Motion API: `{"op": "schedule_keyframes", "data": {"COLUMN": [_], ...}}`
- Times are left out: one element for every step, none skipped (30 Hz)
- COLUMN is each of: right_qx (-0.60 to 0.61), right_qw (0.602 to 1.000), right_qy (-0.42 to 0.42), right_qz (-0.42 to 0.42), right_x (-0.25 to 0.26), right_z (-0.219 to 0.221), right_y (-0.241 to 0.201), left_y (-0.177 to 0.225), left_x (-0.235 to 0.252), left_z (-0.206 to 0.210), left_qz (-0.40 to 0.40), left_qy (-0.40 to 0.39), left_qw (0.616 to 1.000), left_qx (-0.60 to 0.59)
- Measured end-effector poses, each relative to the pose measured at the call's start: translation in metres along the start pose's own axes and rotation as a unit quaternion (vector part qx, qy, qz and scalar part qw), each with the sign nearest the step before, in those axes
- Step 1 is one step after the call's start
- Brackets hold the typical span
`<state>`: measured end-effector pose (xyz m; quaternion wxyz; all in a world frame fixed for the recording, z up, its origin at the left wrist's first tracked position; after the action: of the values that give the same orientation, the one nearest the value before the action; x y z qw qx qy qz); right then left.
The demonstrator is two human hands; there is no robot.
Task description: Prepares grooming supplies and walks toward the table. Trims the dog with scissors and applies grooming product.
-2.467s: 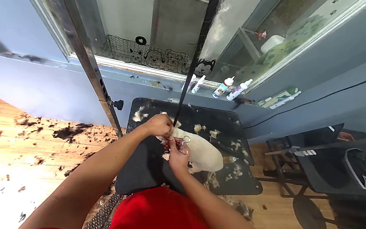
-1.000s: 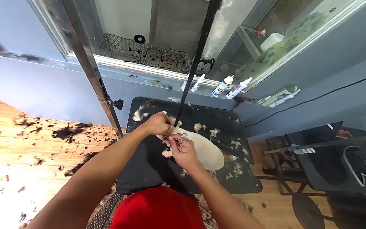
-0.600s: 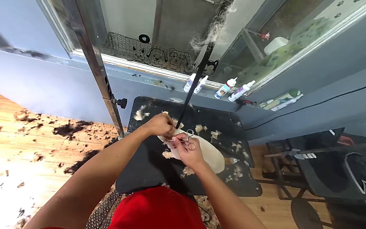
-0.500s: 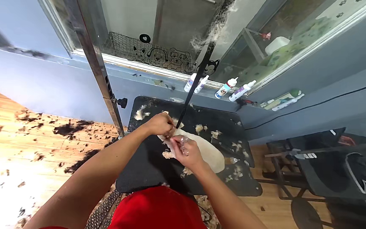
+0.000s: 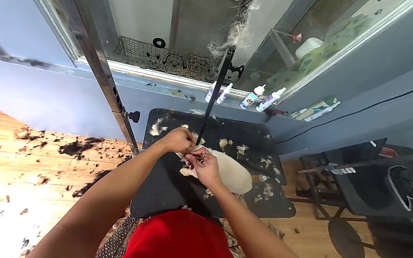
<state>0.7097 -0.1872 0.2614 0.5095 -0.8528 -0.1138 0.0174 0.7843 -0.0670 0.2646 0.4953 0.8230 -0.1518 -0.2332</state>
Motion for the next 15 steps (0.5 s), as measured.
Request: {"op": "schedule_keyframes", "data": {"right_qx": [-0.013,-0.022,-0.035,-0.042,-0.043,-0.045,-0.05,-0.053,-0.05,-0.047,-0.04,-0.035,-0.03,-0.03,-0.034], "right_qw": [0.999,0.998,0.996,0.993,0.992,0.993,0.995,0.997,0.998,0.999,0.998,0.997,0.997,0.997,0.997], "right_qy": [0.014,0.036,0.06,0.079,0.092,0.099,0.086,0.055,0.022,-0.015,-0.044,-0.06,-0.058,-0.05,-0.037], "right_qz": [-0.027,-0.047,-0.062,-0.073,-0.072,-0.055,-0.029,-0.013,-0.009,-0.012,-0.021,-0.029,-0.036,-0.045,-0.055], "right_x": [0.0,0.001,0.003,0.004,0.005,0.005,0.005,0.005,0.005,0.005,0.005,0.006,0.006,0.008,0.01], "right_z": [-0.001,-0.002,-0.002,-0.001,-0.001,-0.001,0.0,0.0,0.002,0.004,0.006,0.006,0.005,0.003,0.0], "right_y": [-0.001,-0.003,-0.005,-0.006,-0.007,-0.007,-0.007,-0.01,-0.012,-0.015,-0.017,-0.016,-0.014,-0.011,-0.008], "left_y": [0.0,-0.001,-0.001,-0.002,-0.003,-0.003,-0.003,-0.002,-0.002,-0.001,-0.001,-0.001,-0.001,-0.001,-0.001], "left_x": [-0.001,-0.001,-0.001,-0.001,-0.001,-0.001,-0.001,-0.001,-0.002,-0.002,-0.002,-0.003,-0.003,-0.003,-0.003], "left_z": [0.001,0.001,0.002,0.002,0.002,0.003,0.003,0.002,0.001,0.0,0.0,0.0,0.0,0.0,-0.001], "left_qz": [-0.002,-0.003,-0.002,-0.002,-0.001,-0.002,-0.002,-0.002,-0.002,-0.001,0.0,0.0,0.0,0.001,0.003], "left_qy": [-0.003,-0.005,-0.006,-0.005,-0.002,0.001,0.005,0.007,0.008,0.008,0.005,0.003,0.001,0.001,0.001], "left_qw": [1.0,1.0,1.0,1.0,1.0,1.0,1.0,1.0,1.0,1.0,1.0,1.0,1.0,1.0,1.0], "left_qx": [-0.001,-0.001,0.0,0.001,0.0,-0.003,-0.007,-0.011,-0.014,-0.018,-0.02,-0.018,-0.015,-0.014,-0.014]}}
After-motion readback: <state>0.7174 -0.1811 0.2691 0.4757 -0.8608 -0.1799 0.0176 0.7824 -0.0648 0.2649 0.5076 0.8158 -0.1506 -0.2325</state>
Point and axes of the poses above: each hand's wrist, its own x-axis towards the middle knuckle, its own z-axis out of the palm, y = z × x, the point moved 9 cm from there along x, towards the middle knuckle, and after that the axes turned 13 degrees about -x, right-handed, at the moved point
